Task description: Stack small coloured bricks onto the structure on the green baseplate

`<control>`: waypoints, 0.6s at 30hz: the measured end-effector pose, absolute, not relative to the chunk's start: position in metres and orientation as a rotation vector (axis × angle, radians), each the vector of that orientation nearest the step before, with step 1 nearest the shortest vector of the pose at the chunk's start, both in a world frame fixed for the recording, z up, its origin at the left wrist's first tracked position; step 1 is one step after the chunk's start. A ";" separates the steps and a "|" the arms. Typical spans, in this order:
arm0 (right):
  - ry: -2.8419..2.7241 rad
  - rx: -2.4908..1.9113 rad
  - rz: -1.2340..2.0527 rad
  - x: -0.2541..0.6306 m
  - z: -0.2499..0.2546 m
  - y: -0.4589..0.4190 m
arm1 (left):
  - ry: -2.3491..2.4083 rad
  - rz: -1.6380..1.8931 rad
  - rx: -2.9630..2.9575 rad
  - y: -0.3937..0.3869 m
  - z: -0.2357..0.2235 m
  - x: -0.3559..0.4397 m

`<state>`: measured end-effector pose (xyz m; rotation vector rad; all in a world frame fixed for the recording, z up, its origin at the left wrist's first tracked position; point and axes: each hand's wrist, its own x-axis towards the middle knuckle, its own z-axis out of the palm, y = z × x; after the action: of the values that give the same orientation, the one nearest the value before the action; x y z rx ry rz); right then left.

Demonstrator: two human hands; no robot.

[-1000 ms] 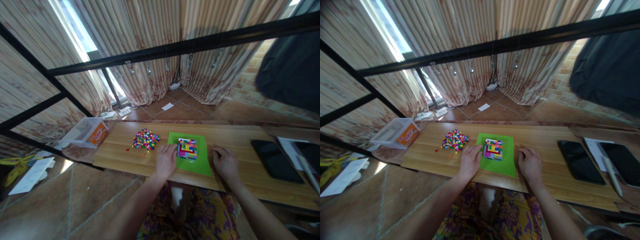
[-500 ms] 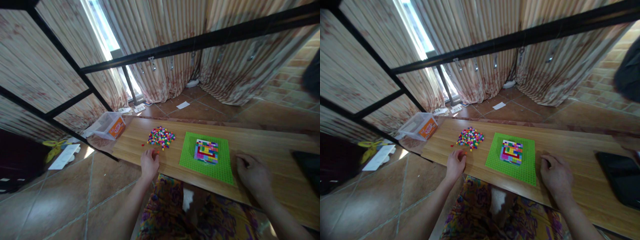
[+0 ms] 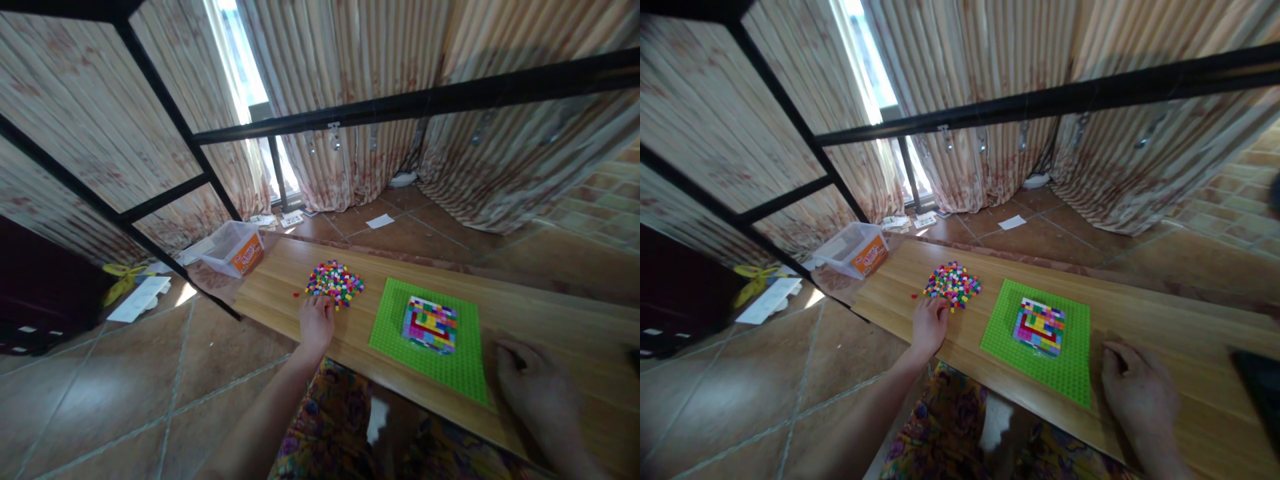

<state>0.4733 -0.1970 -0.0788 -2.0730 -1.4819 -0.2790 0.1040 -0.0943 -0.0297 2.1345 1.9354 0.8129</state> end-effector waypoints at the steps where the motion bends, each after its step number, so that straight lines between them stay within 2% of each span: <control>1: -1.478 -2.074 -0.280 0.474 -0.079 -0.197 | 1.945 0.837 2.132 -0.092 -0.029 0.106; 7: -1.462 -2.075 -0.301 0.475 -0.081 -0.198 | 1.873 0.891 2.256 -0.080 -0.024 0.125; 18: -1.468 -2.097 -0.287 0.476 -0.080 -0.198 | 1.635 0.558 2.587 -0.049 -0.029 0.153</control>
<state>0.4761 -0.1983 -0.0804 -2.0970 -1.4682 -0.2870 0.1526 -0.0488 -0.0293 2.5872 1.6353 0.5577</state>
